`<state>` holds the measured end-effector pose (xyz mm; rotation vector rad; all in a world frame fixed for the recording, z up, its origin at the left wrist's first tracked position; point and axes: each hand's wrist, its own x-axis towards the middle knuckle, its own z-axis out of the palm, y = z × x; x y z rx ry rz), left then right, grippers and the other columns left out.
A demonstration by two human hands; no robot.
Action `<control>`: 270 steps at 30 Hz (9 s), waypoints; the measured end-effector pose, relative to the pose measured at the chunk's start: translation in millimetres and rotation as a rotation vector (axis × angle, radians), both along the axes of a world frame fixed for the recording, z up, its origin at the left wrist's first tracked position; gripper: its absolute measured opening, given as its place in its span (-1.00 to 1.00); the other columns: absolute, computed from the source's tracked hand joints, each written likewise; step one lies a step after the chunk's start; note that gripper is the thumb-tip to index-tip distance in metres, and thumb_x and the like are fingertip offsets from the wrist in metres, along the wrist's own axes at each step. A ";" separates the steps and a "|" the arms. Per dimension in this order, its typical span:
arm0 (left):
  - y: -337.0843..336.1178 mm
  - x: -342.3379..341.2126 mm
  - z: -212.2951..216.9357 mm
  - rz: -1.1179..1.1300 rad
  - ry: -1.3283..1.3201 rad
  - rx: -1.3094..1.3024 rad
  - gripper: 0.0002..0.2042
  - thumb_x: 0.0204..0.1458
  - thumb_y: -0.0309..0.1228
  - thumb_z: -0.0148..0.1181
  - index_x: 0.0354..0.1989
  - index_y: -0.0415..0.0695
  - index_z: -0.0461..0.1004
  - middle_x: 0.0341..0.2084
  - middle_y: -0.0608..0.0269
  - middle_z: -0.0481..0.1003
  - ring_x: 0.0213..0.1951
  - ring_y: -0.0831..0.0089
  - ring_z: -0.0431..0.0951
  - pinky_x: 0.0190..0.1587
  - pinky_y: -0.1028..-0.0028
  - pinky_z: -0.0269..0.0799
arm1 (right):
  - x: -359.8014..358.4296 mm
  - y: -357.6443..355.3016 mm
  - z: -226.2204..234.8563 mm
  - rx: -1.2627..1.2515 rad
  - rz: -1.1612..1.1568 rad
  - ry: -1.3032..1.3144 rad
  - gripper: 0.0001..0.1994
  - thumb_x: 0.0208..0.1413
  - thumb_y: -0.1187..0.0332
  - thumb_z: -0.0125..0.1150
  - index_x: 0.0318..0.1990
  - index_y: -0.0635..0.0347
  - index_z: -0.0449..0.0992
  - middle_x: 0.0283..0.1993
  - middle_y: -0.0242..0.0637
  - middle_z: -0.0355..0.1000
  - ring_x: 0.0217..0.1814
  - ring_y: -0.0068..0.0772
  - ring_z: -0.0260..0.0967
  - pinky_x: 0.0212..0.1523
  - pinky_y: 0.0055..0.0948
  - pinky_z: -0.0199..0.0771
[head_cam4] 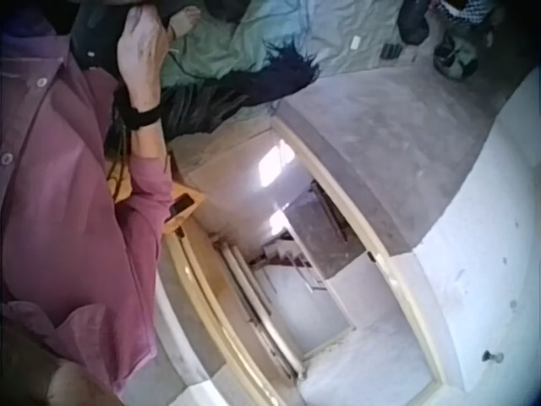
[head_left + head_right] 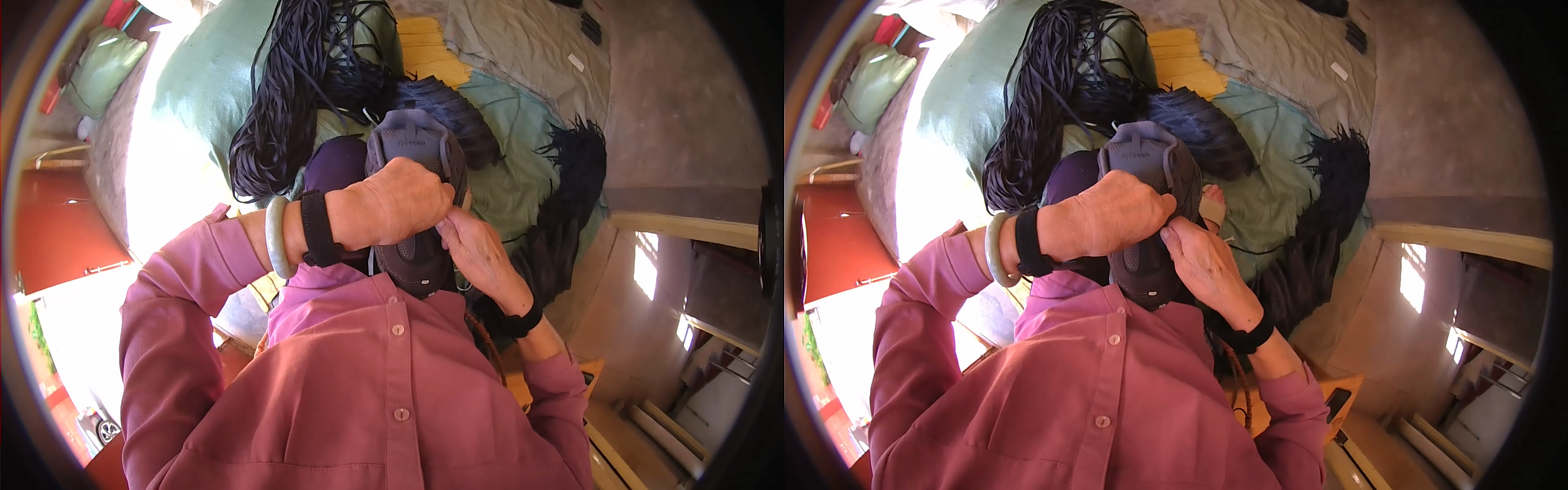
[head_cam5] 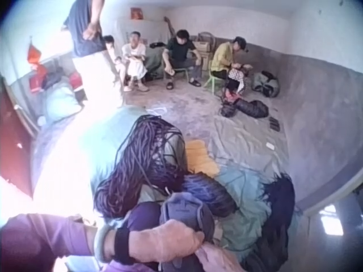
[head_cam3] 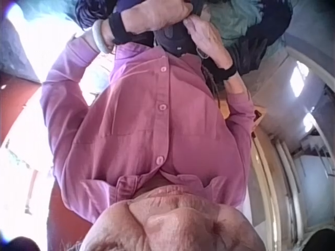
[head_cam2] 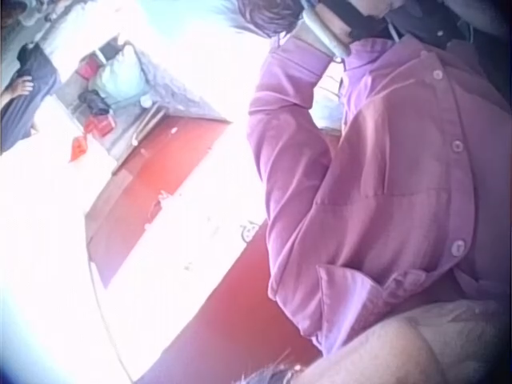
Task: Lacing a pair of black sneakers.
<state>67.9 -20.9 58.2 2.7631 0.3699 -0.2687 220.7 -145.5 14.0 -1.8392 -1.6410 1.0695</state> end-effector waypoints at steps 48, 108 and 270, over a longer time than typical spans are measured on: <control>6.6 -52.5 50.4 0.541 -0.625 -0.594 -0.84 0.18 -0.39 0.23 -0.20 -0.23 0.52 -0.53 0.11 0.60 -0.42 0.16 0.66 -0.32 0.29 0.54 | -24.8 37.6 45.9 0.089 -0.017 0.652 -0.74 0.38 0.24 0.15 -0.07 0.30 0.50 -0.26 -0.34 0.49 -0.27 -0.43 0.45 -0.18 -0.43 0.45; -57.2 -195.0 14.1 0.542 -0.116 -0.497 -0.79 0.17 -0.37 0.13 -0.31 -0.28 0.60 -0.39 0.02 0.57 -0.33 0.16 0.65 -0.26 0.31 0.53 | -12.2 70.3 27.4 -0.199 0.237 0.912 -0.66 0.31 0.51 0.06 0.19 0.39 0.53 -0.27 -0.55 0.30 -0.51 -0.82 -0.01 -0.51 -0.72 -0.02; -4.3 -82.3 -30.3 0.317 -0.484 -0.291 -0.67 -0.18 -0.42 0.51 -0.24 -0.14 0.50 -0.23 0.16 0.40 -0.11 0.03 0.50 -0.04 0.17 0.46 | -34.0 36.6 12.3 0.102 0.018 0.046 -0.81 0.23 0.31 0.30 -0.17 0.28 0.63 -0.22 -0.18 0.54 -0.17 -0.08 0.56 -0.14 -0.26 0.49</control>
